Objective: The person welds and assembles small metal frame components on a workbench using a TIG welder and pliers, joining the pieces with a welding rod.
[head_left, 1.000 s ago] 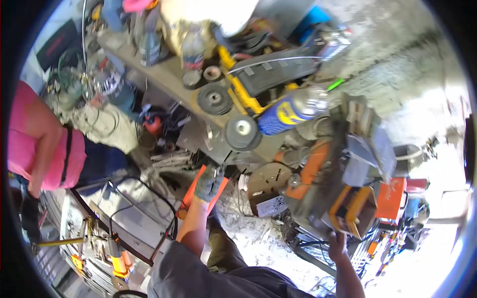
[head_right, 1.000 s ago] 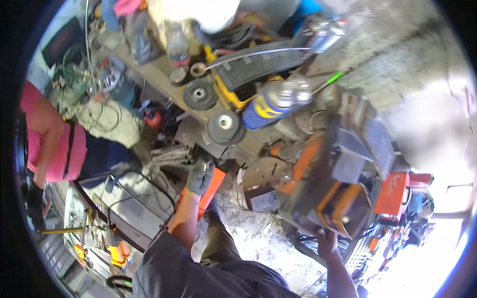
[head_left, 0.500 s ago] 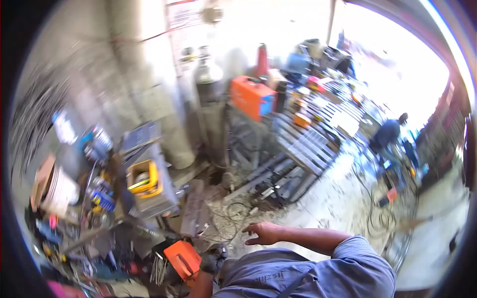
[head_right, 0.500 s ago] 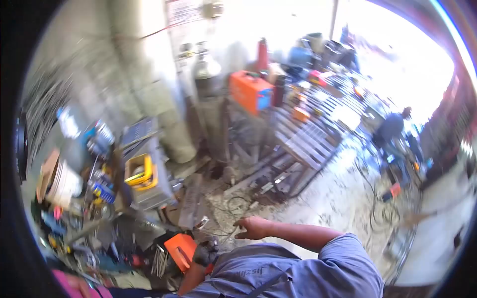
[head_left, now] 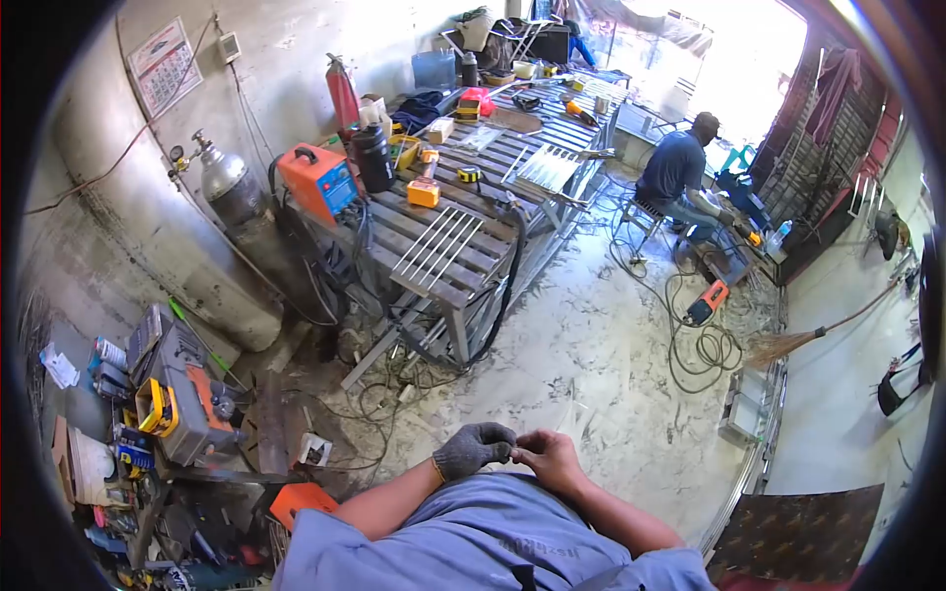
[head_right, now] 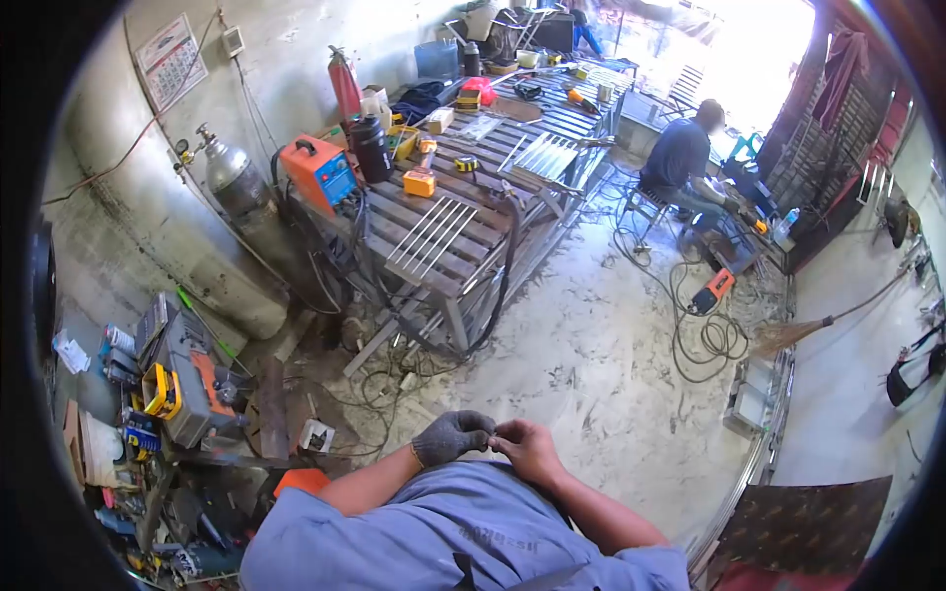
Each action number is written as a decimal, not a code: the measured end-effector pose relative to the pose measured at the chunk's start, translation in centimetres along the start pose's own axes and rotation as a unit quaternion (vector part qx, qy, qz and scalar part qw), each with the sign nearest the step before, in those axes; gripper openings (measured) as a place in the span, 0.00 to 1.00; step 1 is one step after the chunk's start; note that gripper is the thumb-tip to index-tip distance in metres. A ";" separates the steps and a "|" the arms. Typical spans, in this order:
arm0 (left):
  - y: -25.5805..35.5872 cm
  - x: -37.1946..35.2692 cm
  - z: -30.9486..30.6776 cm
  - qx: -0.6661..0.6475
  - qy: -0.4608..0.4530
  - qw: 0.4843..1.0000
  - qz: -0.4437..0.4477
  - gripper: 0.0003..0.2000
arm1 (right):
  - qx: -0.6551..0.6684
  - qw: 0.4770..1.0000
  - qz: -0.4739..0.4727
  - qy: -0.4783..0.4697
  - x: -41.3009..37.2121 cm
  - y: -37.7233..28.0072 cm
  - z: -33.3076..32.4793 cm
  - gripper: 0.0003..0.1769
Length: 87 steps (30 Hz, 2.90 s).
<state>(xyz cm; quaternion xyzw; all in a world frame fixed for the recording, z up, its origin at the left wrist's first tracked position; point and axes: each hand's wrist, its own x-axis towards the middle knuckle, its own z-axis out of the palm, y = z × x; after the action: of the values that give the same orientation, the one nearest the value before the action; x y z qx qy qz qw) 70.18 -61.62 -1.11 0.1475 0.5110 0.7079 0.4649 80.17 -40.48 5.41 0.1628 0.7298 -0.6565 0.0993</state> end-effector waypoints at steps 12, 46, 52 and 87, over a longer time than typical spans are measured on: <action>7.3 32.9 6.2 0.091 -0.219 0.969 -0.073 0.16 | 0.019 0.950 0.059 0.306 8.0 3.9 -22.5 0.16; 32.0 80.4 9.4 0.599 0.107 0.779 0.151 0.10 | -0.347 0.881 -0.321 -0.014 58.6 -18.3 -65.7 0.20; 34.3 85.3 5.8 0.662 0.076 0.740 0.085 0.09 | -0.326 0.889 -0.290 -0.138 65.5 -19.3 -69.3 0.18; 45.5 102.0 -46.0 0.089 0.715 0.674 0.163 0.19 | -0.460 0.872 0.158 0.063 91.9 1.7 -107.9 0.14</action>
<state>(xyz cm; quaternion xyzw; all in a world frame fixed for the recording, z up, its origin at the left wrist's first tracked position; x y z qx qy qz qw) -37.81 -8.20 -9.14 -0.2819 0.7154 0.6134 -0.1801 2.96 76.40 -16.33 0.2528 0.9186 -0.2109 0.2187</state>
